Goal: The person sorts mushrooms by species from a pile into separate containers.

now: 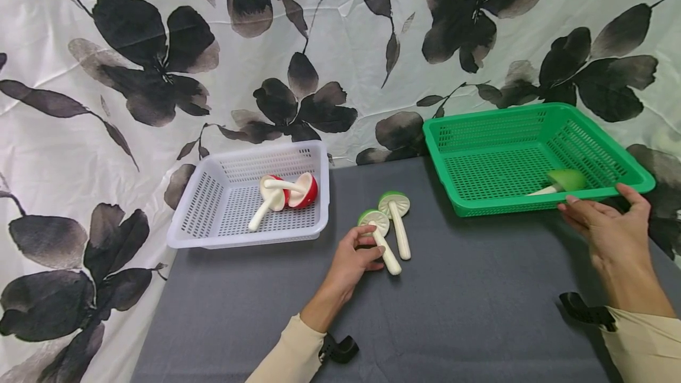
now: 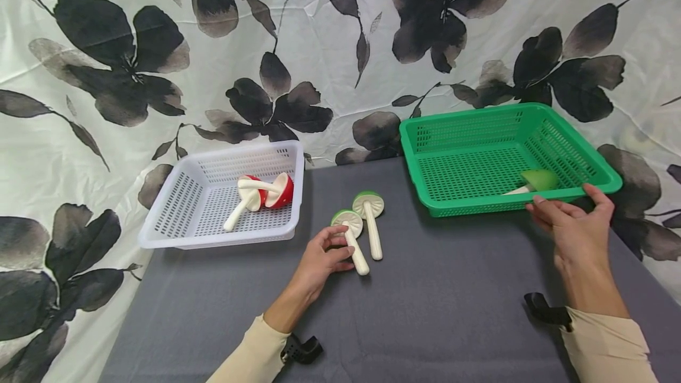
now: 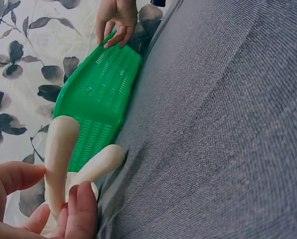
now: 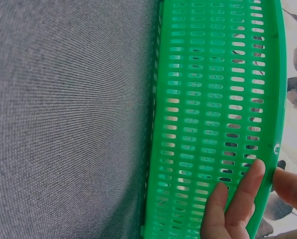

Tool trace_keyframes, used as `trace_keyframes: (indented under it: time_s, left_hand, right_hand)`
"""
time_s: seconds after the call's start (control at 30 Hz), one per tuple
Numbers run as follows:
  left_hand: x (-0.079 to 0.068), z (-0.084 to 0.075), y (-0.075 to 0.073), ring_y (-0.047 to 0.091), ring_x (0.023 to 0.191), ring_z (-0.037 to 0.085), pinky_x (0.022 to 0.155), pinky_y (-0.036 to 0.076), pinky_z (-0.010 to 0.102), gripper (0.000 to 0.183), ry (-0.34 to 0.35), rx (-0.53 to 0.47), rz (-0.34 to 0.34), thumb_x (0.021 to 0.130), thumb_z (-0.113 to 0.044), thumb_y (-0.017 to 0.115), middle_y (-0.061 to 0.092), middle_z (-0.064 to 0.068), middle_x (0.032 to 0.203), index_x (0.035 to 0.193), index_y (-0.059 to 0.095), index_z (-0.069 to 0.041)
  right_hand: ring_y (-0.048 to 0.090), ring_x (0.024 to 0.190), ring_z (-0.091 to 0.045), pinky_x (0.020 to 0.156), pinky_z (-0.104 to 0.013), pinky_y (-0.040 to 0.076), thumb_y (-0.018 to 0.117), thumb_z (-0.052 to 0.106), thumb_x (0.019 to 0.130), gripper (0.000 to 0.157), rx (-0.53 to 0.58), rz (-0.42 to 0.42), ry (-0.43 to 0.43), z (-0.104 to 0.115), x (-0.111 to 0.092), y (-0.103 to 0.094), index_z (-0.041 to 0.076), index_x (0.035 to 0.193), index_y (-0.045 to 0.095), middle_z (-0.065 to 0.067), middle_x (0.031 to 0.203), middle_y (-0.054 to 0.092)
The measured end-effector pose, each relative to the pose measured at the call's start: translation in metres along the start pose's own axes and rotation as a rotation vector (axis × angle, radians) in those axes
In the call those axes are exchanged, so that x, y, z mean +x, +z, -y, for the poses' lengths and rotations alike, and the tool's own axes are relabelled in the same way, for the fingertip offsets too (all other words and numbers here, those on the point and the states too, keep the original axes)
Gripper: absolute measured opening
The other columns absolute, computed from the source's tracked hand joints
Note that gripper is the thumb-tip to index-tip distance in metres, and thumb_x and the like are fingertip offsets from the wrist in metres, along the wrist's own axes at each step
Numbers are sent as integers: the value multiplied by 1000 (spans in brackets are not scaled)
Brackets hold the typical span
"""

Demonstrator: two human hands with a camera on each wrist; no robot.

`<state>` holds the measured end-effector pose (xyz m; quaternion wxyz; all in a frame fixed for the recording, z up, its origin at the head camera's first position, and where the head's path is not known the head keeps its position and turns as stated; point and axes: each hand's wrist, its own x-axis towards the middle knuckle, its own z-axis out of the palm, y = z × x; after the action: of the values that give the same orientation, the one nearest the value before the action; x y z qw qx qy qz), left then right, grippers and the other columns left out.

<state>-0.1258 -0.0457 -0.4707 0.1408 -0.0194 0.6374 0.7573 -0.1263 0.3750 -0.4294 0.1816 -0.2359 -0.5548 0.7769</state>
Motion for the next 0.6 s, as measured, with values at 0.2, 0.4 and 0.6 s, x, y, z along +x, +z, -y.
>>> trace_keyframes:
  time_s: [0.2, 0.4, 0.6]
  left_hand:
    - [1, 1, 0, 65, 75, 15, 67, 60, 32, 57, -6, -26, 8, 79, 11, 67, 56, 13, 105, 134, 56, 1]
    - [2, 0, -1, 65, 78, 13, 65, 59, 29, 57, 14, -6, 26, 81, 12, 67, 56, 12, 108, 135, 58, -2]
    - [4, -4, -3, 66, 81, 15, 66, 58, 29, 55, 46, -7, 41, 84, 9, 66, 60, 14, 112, 137, 59, -4]
  right_hand:
    - [73, 64, -11, 58, -21, 59, 76, -2, 88, 103, 11, 1, -1, 0, 0, -1, 33, 158, 8, 2, 76, 71]
    - [74, 65, -11, 59, -21, 59, 77, 0, 87, 104, 11, -1, -4, 0, 0, -1, 33, 158, 8, 2, 76, 72]
    - [74, 65, -11, 59, -21, 59, 79, 1, 86, 105, 13, 2, -9, 0, -1, -1, 32, 158, 8, 1, 76, 72]
